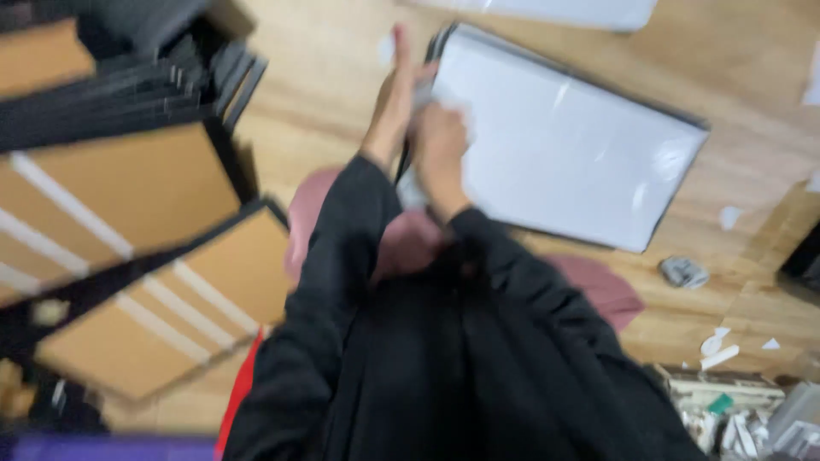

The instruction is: The person sits on the floor and wipes the surface of a black rectangular frame with a gray cloth. They flip the frame over to clean the other side, then place a white sheet of paper onto the frame and smooth it down with their hands. The person repeats this process with another frame.

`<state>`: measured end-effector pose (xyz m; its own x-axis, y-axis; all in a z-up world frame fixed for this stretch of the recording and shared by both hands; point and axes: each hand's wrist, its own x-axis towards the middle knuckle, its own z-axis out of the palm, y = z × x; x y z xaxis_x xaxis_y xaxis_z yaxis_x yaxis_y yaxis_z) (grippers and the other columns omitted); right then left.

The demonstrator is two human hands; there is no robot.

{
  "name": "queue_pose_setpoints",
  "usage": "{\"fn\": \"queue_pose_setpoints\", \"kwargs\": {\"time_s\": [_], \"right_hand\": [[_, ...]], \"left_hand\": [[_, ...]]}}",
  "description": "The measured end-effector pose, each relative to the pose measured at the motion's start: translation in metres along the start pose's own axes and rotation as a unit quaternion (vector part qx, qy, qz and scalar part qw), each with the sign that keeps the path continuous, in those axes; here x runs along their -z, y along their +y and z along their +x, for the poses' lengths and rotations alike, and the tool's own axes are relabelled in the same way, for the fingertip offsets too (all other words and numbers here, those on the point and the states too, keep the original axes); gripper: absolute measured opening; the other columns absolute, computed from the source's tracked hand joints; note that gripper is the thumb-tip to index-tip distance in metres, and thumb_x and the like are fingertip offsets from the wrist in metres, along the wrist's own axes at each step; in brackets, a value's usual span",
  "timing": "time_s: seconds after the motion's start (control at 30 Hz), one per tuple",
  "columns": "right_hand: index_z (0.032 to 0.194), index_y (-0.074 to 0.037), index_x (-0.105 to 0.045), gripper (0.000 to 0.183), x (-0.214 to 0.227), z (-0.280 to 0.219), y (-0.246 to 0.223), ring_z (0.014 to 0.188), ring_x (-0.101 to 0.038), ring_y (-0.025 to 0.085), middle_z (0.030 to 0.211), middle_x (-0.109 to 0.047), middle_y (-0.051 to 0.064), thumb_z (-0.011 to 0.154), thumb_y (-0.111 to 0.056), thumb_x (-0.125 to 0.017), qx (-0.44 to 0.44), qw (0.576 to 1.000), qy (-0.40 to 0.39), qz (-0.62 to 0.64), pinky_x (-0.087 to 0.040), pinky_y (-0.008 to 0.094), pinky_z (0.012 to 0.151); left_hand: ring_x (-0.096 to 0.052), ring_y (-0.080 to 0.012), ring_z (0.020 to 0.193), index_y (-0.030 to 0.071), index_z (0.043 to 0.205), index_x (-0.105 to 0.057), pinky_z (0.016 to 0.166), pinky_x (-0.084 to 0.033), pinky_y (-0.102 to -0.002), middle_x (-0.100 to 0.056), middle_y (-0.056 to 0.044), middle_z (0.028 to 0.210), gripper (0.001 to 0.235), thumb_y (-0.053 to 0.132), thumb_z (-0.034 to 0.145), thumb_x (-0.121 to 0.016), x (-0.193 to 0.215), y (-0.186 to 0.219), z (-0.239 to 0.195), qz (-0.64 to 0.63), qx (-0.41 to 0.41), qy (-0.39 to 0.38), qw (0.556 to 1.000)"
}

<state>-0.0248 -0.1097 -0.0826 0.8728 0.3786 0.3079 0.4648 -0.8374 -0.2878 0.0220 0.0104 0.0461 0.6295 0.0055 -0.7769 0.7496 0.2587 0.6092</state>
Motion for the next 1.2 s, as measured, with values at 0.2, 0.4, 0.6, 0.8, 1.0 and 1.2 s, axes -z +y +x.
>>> {"fn": "queue_pose_setpoints", "kwargs": {"time_s": [0.2,0.4,0.6,0.8,1.0,1.2], "right_hand": [[0.097,-0.016,-0.061,0.018,0.03,-0.054,-0.03,0.092,-0.055,0.027,0.087,-0.057,0.002,0.083,-0.026,-0.056,-0.001,0.913,-0.15,0.379,-0.042,0.037,0.085],[0.114,-0.007,-0.051,0.029,0.128,0.01,0.055,0.111,-0.048,0.02,0.114,-0.054,0.008,0.09,-0.024,-0.052,-0.195,0.897,0.163,0.361,-0.035,0.033,0.099],[0.143,-0.013,-0.021,0.045,0.059,0.013,0.07,0.141,-0.012,0.029,0.15,-0.014,0.009,0.102,-0.029,-0.028,-0.144,0.987,0.037,0.054,-0.01,0.042,0.117],[0.144,-0.008,-0.008,0.055,0.044,0.044,-0.01,0.143,-0.006,0.031,0.151,-0.005,0.014,0.099,-0.012,-0.039,-0.084,0.993,-0.087,0.015,-0.011,0.046,0.119],[0.132,0.006,-0.031,0.037,0.057,-0.027,-0.057,0.131,-0.029,0.035,0.138,-0.03,0.023,0.096,-0.006,-0.028,0.059,0.977,-0.114,0.171,-0.021,0.045,0.111],[0.11,-0.005,-0.057,0.024,0.11,-0.064,-0.045,0.106,-0.057,0.02,0.113,-0.06,0.009,0.092,-0.011,-0.043,-0.128,0.83,-0.132,0.527,-0.045,0.029,0.091]], "left_hand": [[-0.06,-0.026,0.093,0.002,0.115,-0.057,0.077,-0.051,-0.035,-0.06,-0.013,0.098,0.106,0.082,0.065,-0.008,0.011,-0.022,0.01,0.052,-0.087,-0.028,0.994],[-0.06,-0.0205,0.086,0.013,0.118,-0.054,0.071,-0.054,-0.031,-0.06,-0.01,0.091,0.1,0.073,0.052,-0.008,0.005,0.006,-0.016,0.068,-0.03,0.034,0.997],[-0.062,-0.0184,0.08,0.014,0.105,-0.066,0.065,-0.05,-0.026,-0.067,-0.006,0.094,0.101,0.075,0.049,-0.009,0.006,0.01,-0.021,0.131,-0.02,0.038,0.99],[-0.066,-0.0188,0.091,0.013,0.103,-0.067,0.083,-0.045,-0.031,-0.069,-0.006,0.095,0.108,0.074,0.046,0.001,0.007,0.011,-0.02,0.147,-0.04,0.026,0.988],[-0.064,-0.0209,0.077,0.007,0.084,-0.071,0.084,-0.043,-0.028,-0.068,-0.009,0.073,0.099,0.074,0.047,-0.008,0.003,0.01,-0.017,0.038,-0.007,0.058,0.998],[-0.041,-0.029,0.123,0.003,0.128,-0.038,0.101,-0.029,-0.038,-0.044,-0.016,0.132,0.065,0.052,0.088,-0.021,0.009,-0.057,0.051,0.209,-0.373,0.247,0.869]]}}
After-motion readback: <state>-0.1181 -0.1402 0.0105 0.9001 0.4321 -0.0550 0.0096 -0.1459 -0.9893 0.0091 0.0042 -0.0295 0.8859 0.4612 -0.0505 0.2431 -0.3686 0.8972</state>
